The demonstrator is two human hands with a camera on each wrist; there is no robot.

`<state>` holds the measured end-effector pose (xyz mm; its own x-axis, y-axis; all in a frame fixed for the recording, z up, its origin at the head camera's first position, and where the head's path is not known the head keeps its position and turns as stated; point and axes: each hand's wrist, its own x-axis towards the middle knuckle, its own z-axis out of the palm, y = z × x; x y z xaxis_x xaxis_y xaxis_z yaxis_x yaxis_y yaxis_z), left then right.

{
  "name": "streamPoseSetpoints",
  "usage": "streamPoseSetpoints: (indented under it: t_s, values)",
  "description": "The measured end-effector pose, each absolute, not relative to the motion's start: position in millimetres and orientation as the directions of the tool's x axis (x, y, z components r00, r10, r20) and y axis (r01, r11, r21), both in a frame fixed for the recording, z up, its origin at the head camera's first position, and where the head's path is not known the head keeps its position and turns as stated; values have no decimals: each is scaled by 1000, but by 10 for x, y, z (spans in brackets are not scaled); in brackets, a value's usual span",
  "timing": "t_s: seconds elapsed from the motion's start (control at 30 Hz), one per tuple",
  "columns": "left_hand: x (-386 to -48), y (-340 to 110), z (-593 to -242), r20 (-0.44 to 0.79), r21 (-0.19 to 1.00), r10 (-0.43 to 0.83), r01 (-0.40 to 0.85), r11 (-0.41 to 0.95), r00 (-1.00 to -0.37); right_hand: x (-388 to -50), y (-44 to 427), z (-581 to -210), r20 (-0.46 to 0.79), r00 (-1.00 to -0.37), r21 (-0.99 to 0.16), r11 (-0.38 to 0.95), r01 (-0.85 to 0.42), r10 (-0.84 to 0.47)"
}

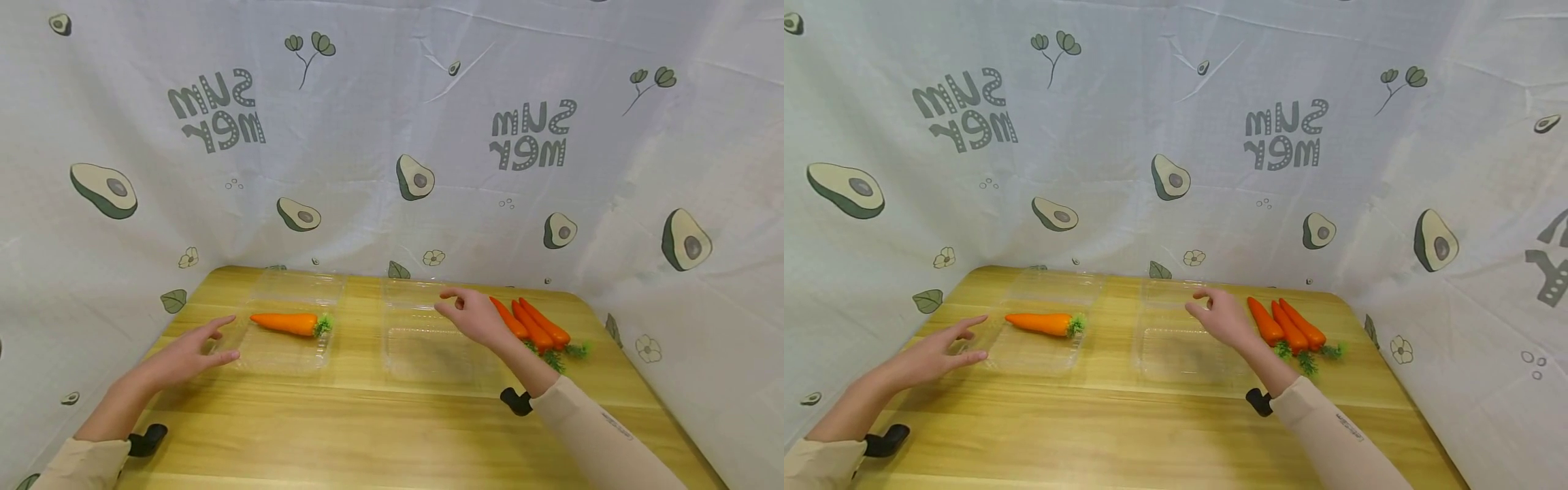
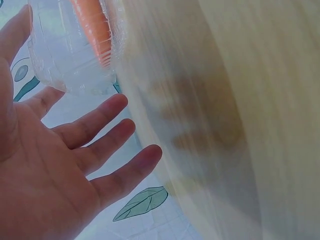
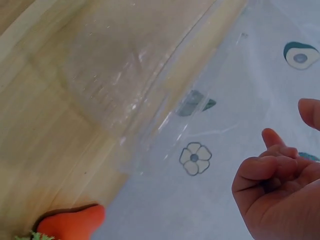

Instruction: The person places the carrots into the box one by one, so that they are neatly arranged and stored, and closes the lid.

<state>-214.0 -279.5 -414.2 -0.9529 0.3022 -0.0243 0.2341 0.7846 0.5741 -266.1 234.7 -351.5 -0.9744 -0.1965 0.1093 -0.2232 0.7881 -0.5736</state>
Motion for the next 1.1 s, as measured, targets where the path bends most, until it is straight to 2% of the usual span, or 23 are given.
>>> streamPoseSetpoints:
  t_s: [0.27,0.83,1.1]
  values:
    - [-2144,-2800,-4119,-33,566,303,232,791,-953,-2671,2546,-3568,112,-984,-580,795,-178,-138]
    - [-2168,-2808,-4143,-41,567,307,231,791,-951,-2619,2919,-3659,47,-999,-679,733,-44,-17]
    - [-2156,-2804,-4136,-53,577,301,217,787,-952,-2616,3025,-3677,54,-998,-658,753,-23,16]
